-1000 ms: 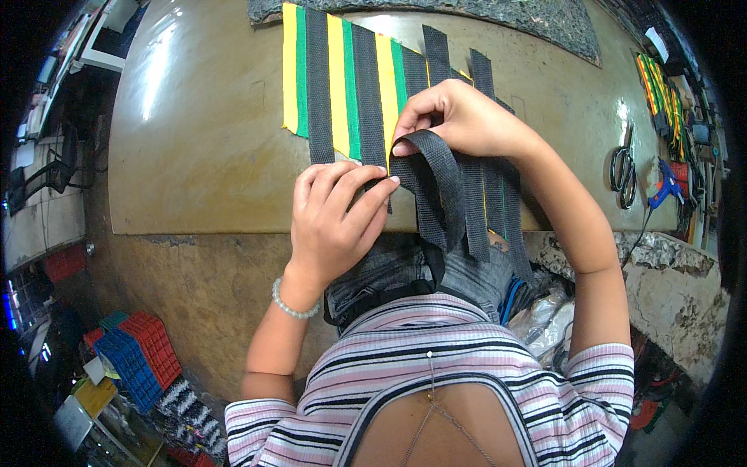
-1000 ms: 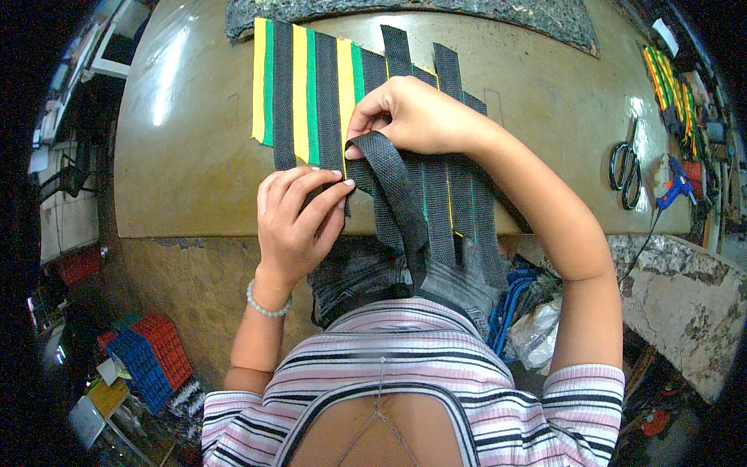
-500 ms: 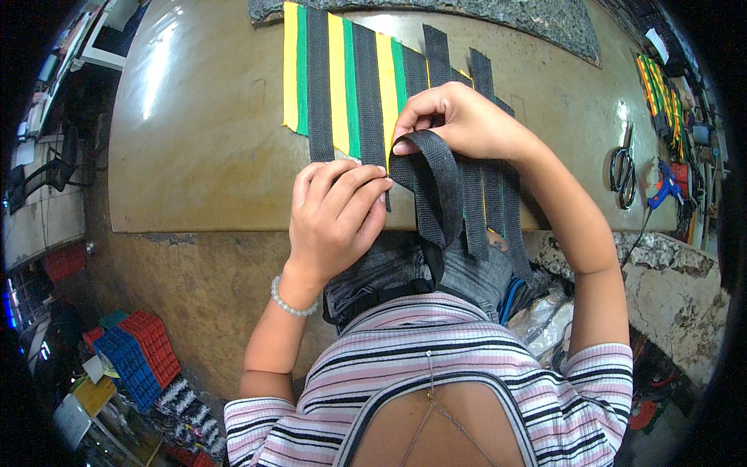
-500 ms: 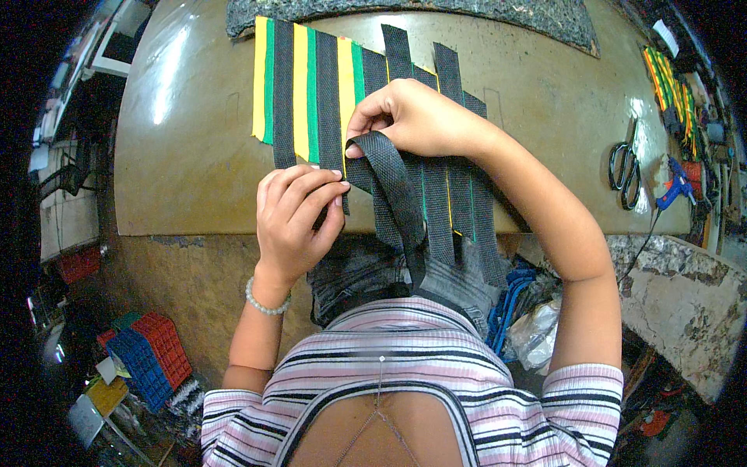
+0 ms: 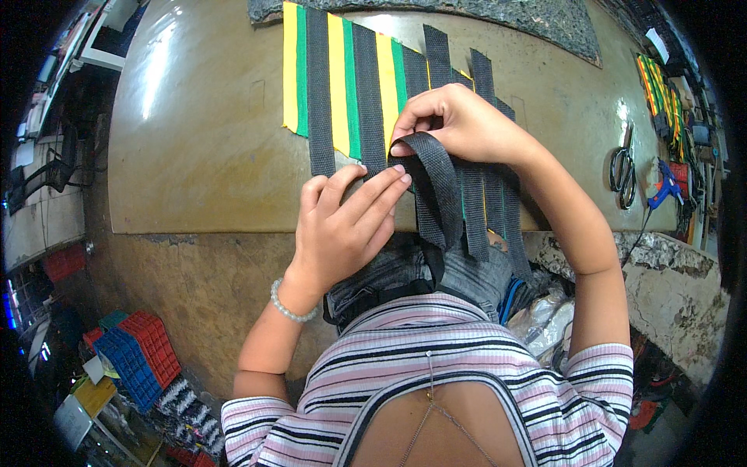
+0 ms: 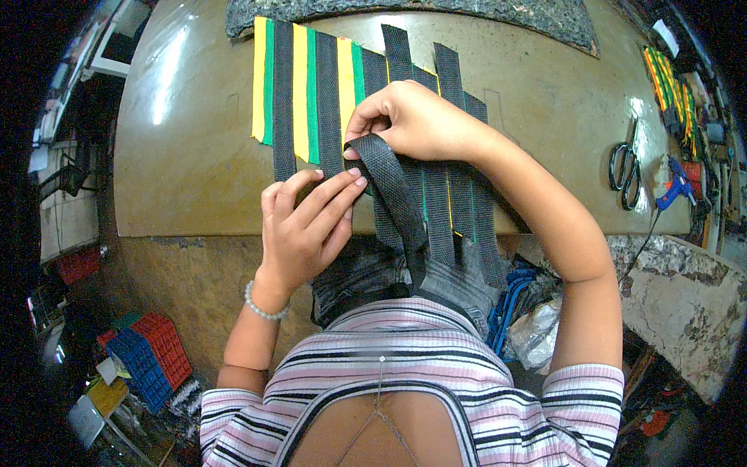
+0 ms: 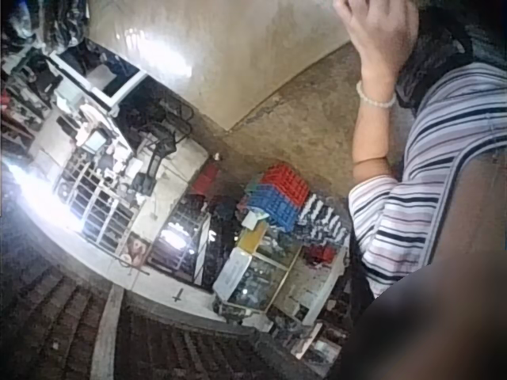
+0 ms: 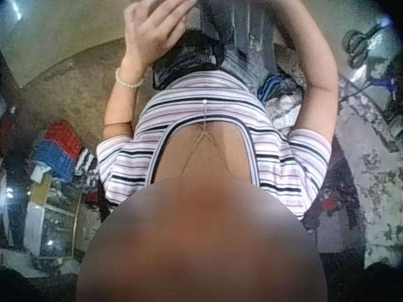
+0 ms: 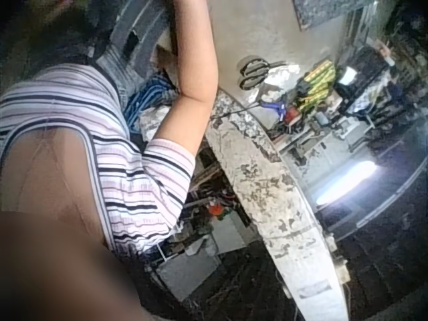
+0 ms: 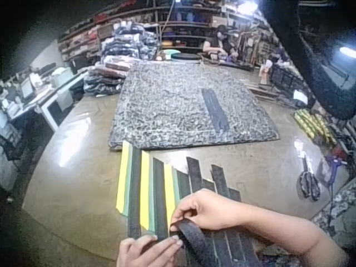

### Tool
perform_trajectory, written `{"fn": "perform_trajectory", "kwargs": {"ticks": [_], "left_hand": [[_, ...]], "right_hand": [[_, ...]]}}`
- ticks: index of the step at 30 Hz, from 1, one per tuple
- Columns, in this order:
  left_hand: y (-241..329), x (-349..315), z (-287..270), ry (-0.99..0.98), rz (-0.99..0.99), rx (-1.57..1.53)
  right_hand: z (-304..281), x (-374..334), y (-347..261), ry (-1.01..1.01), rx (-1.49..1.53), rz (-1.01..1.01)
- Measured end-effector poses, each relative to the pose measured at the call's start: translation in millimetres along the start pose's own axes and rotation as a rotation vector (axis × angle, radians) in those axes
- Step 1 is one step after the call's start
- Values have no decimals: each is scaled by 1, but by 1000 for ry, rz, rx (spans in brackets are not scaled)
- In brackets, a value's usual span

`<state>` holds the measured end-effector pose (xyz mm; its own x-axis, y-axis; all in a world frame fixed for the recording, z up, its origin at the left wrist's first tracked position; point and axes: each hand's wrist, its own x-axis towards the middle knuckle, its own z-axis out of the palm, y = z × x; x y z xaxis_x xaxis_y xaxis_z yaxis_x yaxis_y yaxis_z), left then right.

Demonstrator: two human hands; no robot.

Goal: The person aligns and folds multiple black fabric strips with yellow and green stripes on a table, then flips the assembly to reveal a colorful patterned side. They continue folding and arranging the strips into a compact stack.

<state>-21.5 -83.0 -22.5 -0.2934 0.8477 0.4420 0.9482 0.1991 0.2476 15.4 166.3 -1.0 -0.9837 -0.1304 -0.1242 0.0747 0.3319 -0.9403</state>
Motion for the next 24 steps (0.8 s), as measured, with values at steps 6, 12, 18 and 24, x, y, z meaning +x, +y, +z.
{"fn": "perform_trajectory", "kwargs": {"ticks": [6,12,18,24], "left_hand": [[0,-2,1,0,-6,4],[1,0,-1,-36,-25,-34],[2,1,-1,-18,-31,-32],[-1,1,2,84,-71,-122]], "right_hand": [[-5,2,-4,-56,-57,15],[-11,6,-8,-101,-26,53],[-12,8,-8,-160,62,90],[-15,9,-8,-186,11,79]]}}
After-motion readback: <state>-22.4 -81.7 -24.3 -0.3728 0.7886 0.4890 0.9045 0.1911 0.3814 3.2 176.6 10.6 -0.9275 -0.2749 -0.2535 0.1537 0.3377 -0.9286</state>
